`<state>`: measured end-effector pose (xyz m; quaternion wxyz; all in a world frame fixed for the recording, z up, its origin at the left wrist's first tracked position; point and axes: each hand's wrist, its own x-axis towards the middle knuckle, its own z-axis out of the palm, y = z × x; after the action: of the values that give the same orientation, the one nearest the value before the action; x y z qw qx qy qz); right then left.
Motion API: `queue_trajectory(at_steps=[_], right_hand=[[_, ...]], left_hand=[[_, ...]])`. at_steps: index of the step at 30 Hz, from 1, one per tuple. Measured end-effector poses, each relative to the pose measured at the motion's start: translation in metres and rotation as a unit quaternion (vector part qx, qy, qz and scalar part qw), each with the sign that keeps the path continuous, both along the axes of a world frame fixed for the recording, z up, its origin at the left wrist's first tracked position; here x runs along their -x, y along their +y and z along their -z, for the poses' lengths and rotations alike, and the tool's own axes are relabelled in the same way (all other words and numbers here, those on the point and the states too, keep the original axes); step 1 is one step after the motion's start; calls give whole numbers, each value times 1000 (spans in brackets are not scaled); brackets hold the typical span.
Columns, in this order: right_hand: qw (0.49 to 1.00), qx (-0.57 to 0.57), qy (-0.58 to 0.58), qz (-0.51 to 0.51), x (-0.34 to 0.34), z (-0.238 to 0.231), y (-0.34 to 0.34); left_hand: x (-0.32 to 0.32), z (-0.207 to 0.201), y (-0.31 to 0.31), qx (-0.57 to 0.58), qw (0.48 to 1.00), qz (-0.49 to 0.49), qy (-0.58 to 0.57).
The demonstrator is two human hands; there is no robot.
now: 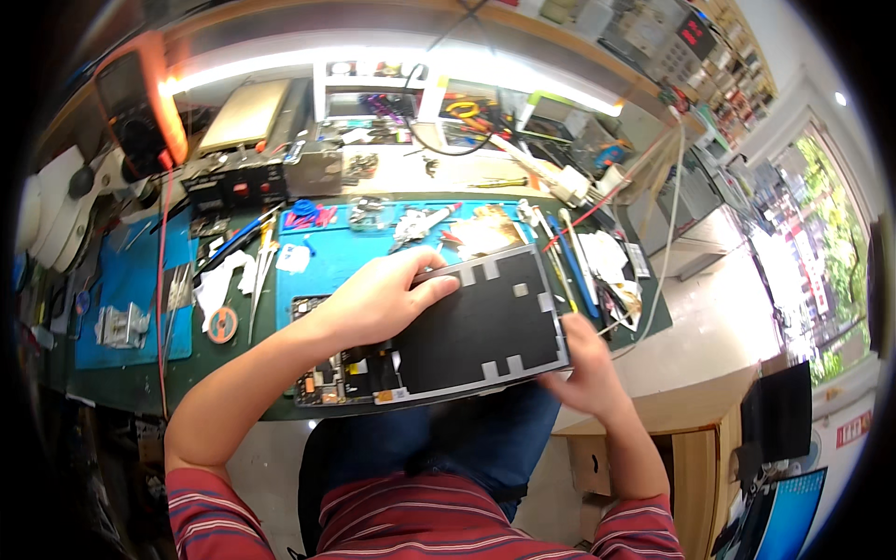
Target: The person works on a disassembled tablet at a cluttered electronics repair bench. They connect a USB cable to a desktop computer, then return to the tablet to use a multimeter, probing various points on the motherboard and battery connector while the device remains open.
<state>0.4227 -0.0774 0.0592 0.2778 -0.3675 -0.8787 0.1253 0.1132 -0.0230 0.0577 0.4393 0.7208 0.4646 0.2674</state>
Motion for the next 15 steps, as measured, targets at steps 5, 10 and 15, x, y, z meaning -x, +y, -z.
queue_trajectory(at_steps=[5,10,15], right_hand=[[991,-99,-95,-3,-22,33,-29],[985,-159,-75,-2,-41,39,-40],[976,-196,-48,82,-72,43,-38]], left_hand=[[-14,9,0,-76,994,11,76],[-23,11,-3,-91,985,11,143],[-29,21,-8,-129,980,8,154]])
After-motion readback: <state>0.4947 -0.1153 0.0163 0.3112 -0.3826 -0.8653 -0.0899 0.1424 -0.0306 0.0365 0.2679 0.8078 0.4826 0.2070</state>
